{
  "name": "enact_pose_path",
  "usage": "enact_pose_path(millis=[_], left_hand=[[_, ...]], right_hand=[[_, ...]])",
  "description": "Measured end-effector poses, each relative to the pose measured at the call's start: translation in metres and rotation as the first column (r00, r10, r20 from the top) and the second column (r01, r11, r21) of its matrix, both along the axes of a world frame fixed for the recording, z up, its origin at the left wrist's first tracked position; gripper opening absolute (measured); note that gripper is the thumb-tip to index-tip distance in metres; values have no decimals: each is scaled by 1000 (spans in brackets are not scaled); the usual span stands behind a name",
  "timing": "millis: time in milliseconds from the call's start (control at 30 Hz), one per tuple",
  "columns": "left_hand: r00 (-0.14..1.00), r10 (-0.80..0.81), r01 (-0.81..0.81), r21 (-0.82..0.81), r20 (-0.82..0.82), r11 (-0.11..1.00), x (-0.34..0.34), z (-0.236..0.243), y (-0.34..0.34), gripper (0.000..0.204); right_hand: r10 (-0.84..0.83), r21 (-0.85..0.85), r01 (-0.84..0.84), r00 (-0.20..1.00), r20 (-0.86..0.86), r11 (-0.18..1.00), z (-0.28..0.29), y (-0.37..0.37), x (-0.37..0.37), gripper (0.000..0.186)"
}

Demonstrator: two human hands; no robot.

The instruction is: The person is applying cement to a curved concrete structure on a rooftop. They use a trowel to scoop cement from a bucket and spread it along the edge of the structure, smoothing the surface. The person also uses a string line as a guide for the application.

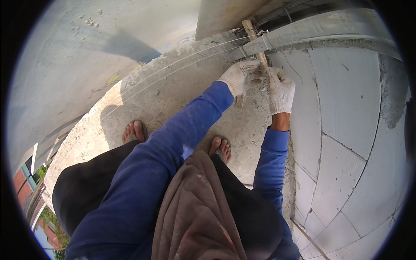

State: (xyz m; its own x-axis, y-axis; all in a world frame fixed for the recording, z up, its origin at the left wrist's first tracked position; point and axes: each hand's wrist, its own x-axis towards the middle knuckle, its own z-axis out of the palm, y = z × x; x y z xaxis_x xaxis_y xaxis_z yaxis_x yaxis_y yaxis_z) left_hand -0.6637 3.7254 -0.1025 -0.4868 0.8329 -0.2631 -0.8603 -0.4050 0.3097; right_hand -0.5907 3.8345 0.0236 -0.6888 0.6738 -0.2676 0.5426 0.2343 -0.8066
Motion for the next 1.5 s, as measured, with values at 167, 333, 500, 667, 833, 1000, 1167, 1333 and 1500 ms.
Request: enact_pose_path(millis=[167,333,500,667,833,1000,1167,1333,1500], left_hand=[[990,136,-109,-493,20,863,8,68,-21,47],[813,582,-436,-642,20,631,9,68,-65,53],[690,697,-518,-541,192,662,6,65,-80,51],[763,644,-513,-565,44,646,23,75,-81,57],[793,609,-490,-595,-2,636,25,76,-92,64],[867,497,-407,-549,18,730,6,68,-90,69],[988,151,-125,-473,18,872,13,64,-57,59],[984,43,-114,-437,-171,892,15,55,-27,46],[979,166,-116,-344,121,932,7,71,-12,38]], right_hand=[[30,-201,-67,983,-182,977,-44,51,3,30],[-238,-802,-147,910,-340,580,-81,50,15,28],[-295,-857,-176,889,-349,484,-89,41,11,28],[-211,-787,-184,905,-370,589,-95,51,10,30],[-189,-591,37,962,-198,806,-78,44,8,32],[-86,69,106,966,-244,992,-50,21,20,22],[93,429,-35,989,-116,903,-35,-56,57,19],[-101,37,113,968,-230,993,-107,-77,82,18],[-514,-451,404,845,-150,796,-108,-40,96,14]])
